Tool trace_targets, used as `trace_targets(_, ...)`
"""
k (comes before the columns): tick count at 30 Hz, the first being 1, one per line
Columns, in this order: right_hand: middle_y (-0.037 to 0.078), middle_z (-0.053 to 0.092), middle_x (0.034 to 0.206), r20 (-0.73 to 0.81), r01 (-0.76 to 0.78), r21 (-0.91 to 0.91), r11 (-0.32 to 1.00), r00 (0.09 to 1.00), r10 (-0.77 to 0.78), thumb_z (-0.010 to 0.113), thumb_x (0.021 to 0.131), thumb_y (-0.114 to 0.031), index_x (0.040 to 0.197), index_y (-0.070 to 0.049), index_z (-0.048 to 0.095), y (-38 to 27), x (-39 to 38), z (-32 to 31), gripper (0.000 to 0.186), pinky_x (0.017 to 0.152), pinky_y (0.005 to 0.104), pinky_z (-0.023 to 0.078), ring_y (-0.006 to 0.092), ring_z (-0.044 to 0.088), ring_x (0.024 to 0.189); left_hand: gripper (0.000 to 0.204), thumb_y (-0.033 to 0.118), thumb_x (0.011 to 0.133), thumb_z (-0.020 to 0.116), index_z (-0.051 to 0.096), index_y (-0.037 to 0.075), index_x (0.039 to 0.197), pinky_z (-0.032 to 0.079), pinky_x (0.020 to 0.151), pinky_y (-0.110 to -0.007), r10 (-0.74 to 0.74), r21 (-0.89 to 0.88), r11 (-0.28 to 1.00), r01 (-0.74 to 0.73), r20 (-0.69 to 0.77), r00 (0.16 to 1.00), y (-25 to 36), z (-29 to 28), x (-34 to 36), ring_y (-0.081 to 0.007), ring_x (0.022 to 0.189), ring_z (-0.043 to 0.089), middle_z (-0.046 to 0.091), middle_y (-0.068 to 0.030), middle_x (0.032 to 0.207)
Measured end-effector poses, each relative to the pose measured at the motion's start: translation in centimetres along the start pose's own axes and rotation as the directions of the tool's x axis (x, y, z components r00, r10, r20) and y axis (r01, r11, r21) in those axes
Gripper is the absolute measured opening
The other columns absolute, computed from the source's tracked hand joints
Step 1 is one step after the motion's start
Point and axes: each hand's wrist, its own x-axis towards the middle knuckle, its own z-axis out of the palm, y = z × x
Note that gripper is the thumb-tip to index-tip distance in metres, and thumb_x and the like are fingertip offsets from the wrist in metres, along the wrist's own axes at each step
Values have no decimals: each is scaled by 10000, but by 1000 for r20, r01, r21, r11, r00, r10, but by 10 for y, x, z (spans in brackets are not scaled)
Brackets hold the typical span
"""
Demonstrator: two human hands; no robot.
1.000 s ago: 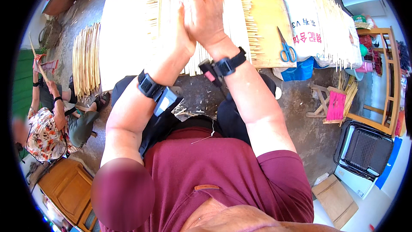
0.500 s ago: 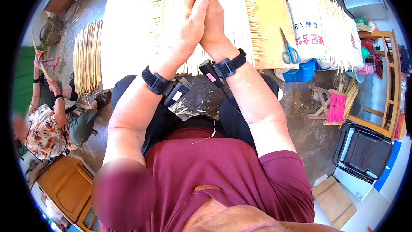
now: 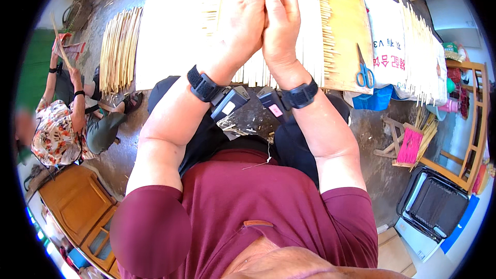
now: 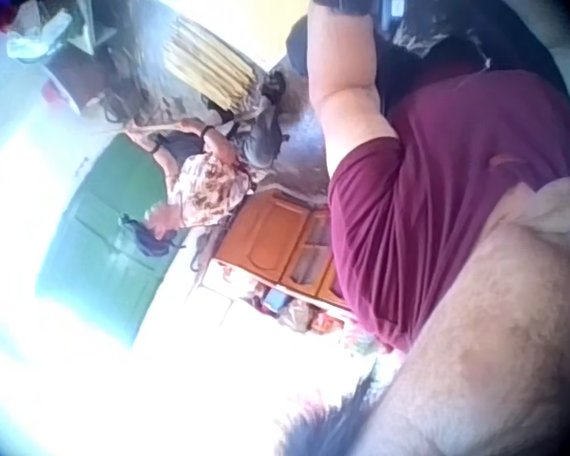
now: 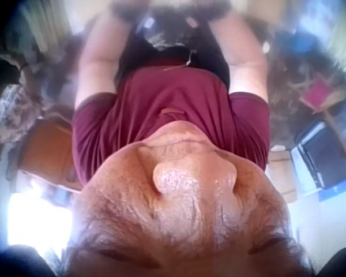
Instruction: The person is arranging and securing long thin bamboo or wooden sticks to create a mat.
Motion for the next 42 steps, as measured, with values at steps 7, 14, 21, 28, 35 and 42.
trace_targets(7, 230, 524, 1357, 577, -680, 694, 237, 722, 381, 208, 804, -907, 1449, -70, 357, -7, -3, 2, 1067, 1021, 552, 442, 382, 548, 1208, 518, 454, 1003, 463, 389, 91, 1364, 415, 1016, -416, -39, -820, 546, 173, 181, 983, -20, -4, 11, -295, 1271, 403, 412, -187, 1357)
trace_targets(14, 123, 578, 946, 725, -773, 615, 157, 632, 272, 388, 837, -766, 1187, -68, 510, 14, -5, -3, 790, 746, 488, 490, 290, 586, 826, 327, 316, 1047, 464, 594, 48, 1182, 481, 854, -323, -39, -361, 925, -118, -397, 917, -24, 54, 20, -135, 933, 598, 632, -82, 1055)
trace_targets(21, 27, 553, 814, 656, -785, 589, 194, 604, 453, 497, 878, -631, 989, -121, 524, 18, -8, -7, 522, 691, 410, 474, 180, 544, 652, 413, 319, 917, 639, 575, 84, 1249, 453, 976, -342, 33, 224, 972, 74, -441, 897, -17, 58, 14, -227, 1143, 583, 600, -128, 1236)
trace_targets(28, 55, 584, 837, 837, -851, 518, 88, 525, 153, 401, 1013, -466, 1062, -117, 535, 47, -12, -7, 377, 714, 420, 506, 227, 588, 768, 463, 264, 837, 725, 591, 102, 1249, 436, 1034, -421, 436, 794, 599, -99, -220, 873, -39, 40, 11, -336, 1210, 540, 549, -177, 1328)
trace_targets(35, 109, 582, 1191, 147, -465, 517, 719, 875, 461, 340, 1056, -429, 1276, -18, 502, 34, 23, -31, 494, 937, 405, 440, 265, 553, 1097, 722, 447, 966, 474, 241, 84, 1545, 130, 1211, -497, 198, 921, -373, -113, 197, 960, 12, 30, -1, -348, 1493, 171, 198, -211, 1601)
trace_targets(42, 121, 647, 1114, 725, 703, -500, 507, 659, -200, 574, 922, -375, 1149, -13, 644, 18, 30, -26, 433, 1003, 437, 393, 271, 562, 1123, 521, 211, 854, 597, 532, 186, 1371, 262, 1125, -612, -36, 850, -415, -323, 340, 940, -35, -21, -14, -365, 1440, 291, 325, -162, 1547)
